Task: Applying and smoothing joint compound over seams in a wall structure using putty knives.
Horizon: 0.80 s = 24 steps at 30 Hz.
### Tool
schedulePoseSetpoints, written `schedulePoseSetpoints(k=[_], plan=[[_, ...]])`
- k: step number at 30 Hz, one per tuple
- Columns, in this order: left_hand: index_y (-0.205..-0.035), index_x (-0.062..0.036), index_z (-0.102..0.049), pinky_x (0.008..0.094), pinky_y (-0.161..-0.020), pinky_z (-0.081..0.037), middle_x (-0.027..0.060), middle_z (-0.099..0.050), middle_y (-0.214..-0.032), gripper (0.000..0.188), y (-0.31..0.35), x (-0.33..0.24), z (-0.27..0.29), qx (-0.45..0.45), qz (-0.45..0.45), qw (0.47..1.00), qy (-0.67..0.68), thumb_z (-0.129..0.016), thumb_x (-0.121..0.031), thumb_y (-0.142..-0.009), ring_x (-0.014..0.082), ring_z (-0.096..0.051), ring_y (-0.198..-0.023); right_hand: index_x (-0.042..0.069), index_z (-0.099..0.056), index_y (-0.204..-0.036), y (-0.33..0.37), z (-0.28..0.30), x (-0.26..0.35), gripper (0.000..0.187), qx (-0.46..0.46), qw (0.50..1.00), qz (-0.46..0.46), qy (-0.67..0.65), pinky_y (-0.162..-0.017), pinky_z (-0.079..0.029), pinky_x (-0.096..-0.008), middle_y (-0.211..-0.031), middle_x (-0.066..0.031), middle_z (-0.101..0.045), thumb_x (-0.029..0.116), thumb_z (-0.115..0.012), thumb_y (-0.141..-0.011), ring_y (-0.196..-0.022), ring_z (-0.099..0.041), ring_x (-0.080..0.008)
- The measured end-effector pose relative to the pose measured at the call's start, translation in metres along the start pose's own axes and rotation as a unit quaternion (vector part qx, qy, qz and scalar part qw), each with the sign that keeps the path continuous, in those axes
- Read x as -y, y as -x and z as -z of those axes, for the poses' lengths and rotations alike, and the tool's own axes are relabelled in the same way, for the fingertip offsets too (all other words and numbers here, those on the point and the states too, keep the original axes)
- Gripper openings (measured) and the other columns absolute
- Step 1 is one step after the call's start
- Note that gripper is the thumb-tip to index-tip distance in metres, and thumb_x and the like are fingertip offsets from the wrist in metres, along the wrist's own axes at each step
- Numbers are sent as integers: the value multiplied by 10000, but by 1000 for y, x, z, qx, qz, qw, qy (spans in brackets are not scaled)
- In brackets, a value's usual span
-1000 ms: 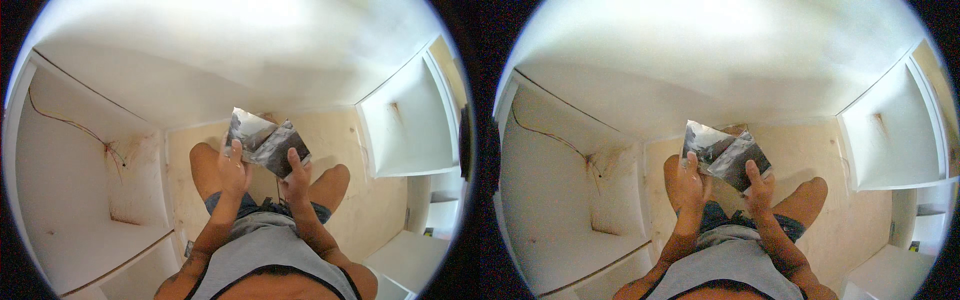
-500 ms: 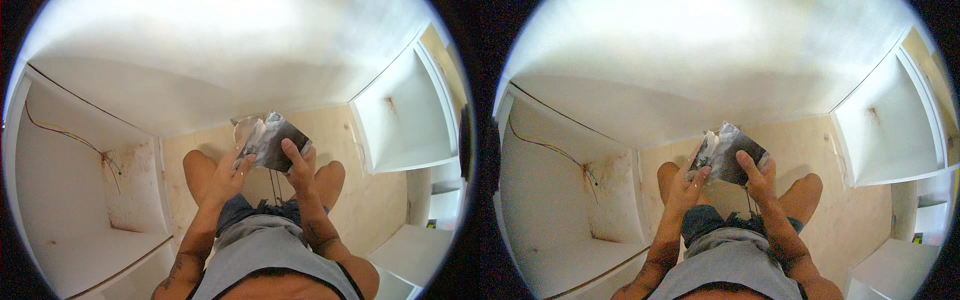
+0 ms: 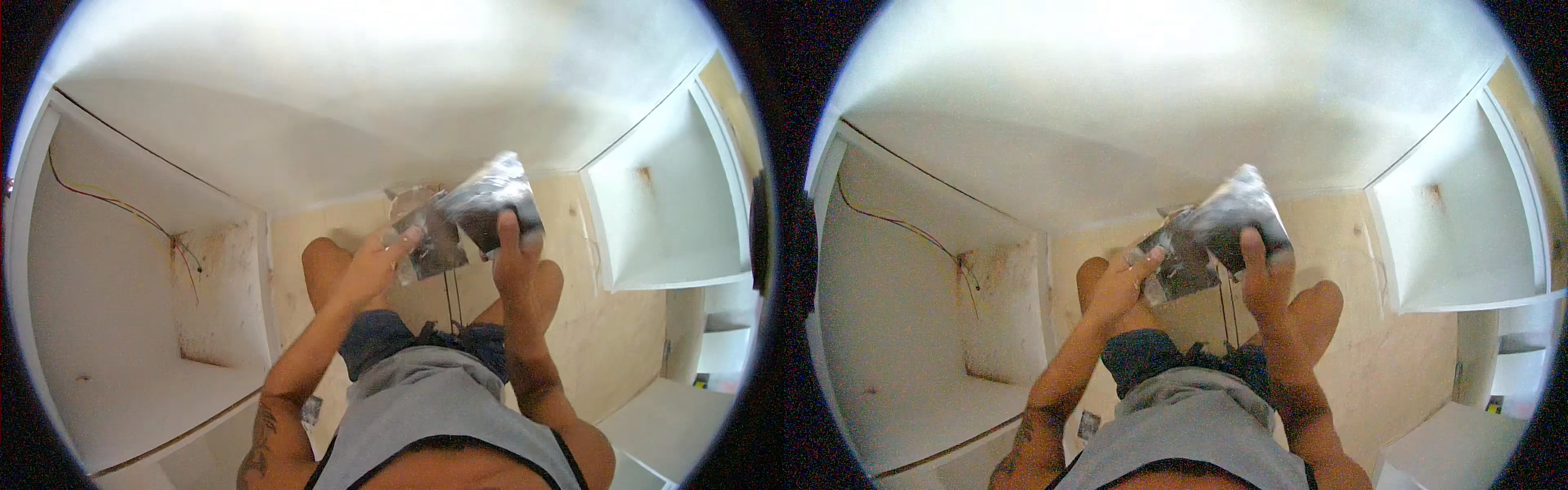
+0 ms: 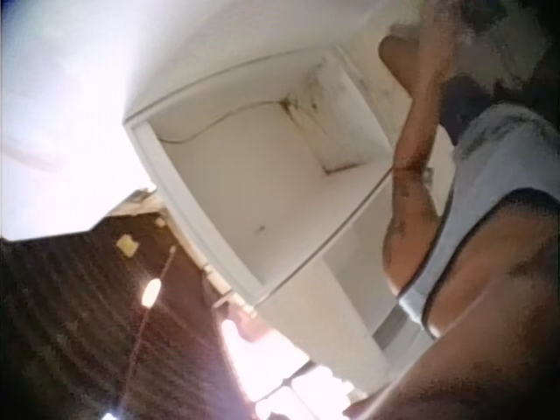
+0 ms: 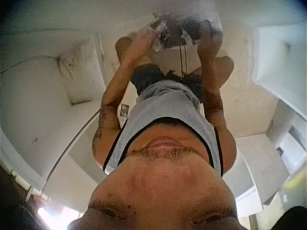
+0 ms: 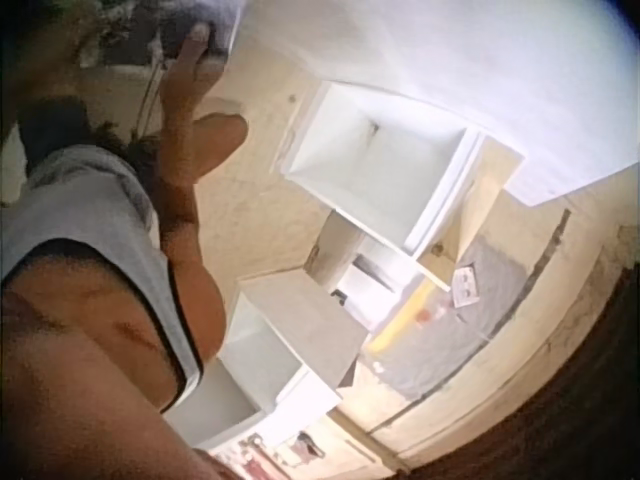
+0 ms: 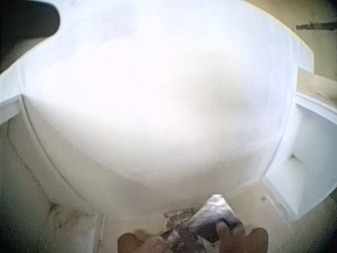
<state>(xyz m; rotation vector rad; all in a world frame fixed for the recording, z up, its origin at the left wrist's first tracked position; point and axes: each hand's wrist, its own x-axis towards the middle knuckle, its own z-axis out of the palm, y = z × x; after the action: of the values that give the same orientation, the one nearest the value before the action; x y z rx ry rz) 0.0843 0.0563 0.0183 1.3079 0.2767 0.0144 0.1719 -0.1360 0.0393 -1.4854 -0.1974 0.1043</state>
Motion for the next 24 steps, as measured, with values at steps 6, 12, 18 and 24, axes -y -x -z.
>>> schedulePoseSetpoints(k=[6,12,18,24], plan=[[-1253,-43,-561,367,-514,-577,81,-687,-1006,347,-14,31,-8,-69,134,920,362,-598,-256,-982,214,-704,-870,47,-578,-1261,-2,9,-49,387,150,850,432,263,-877,-555,-437,-1203,-178,-653,71,-593,-874,-1073,-646,-359],[-1254,-20,-553,373,-547,-598,116,-673,-1038,340,-17,40,-10,-130,69,954,260,-576,-231,-988,240,-700,-839,141,-474,-1399,-6,25,-87,560,272,806,68,522,-762,-567,-503,-1279,-148,-568,85,-606,-858,-1019,-658,-371],[-1340,28,-533,374,-850,-544,156,-670,-1121,408,-31,84,-5,-170,43,978,-109,-514,-220,-1017,289,-678,-1010,73,-494,-1352,20,-11,-74,468,273,775,139,553,-758,-556,-517,-1204,-181,-597,164,-584,-902,-871,-681,-412],[-1348,43,-537,387,-970,-466,185,-670,-1176,447,-24,157,24,-161,38,958,-236,-502,-271,-1032,317,-637,-1107,35,-546,-1267,-23,-19,-142,402,244,797,40,551,-823,-534,-521,-1151,-220,-623,151,-576,-882,-934,-652,-436]])
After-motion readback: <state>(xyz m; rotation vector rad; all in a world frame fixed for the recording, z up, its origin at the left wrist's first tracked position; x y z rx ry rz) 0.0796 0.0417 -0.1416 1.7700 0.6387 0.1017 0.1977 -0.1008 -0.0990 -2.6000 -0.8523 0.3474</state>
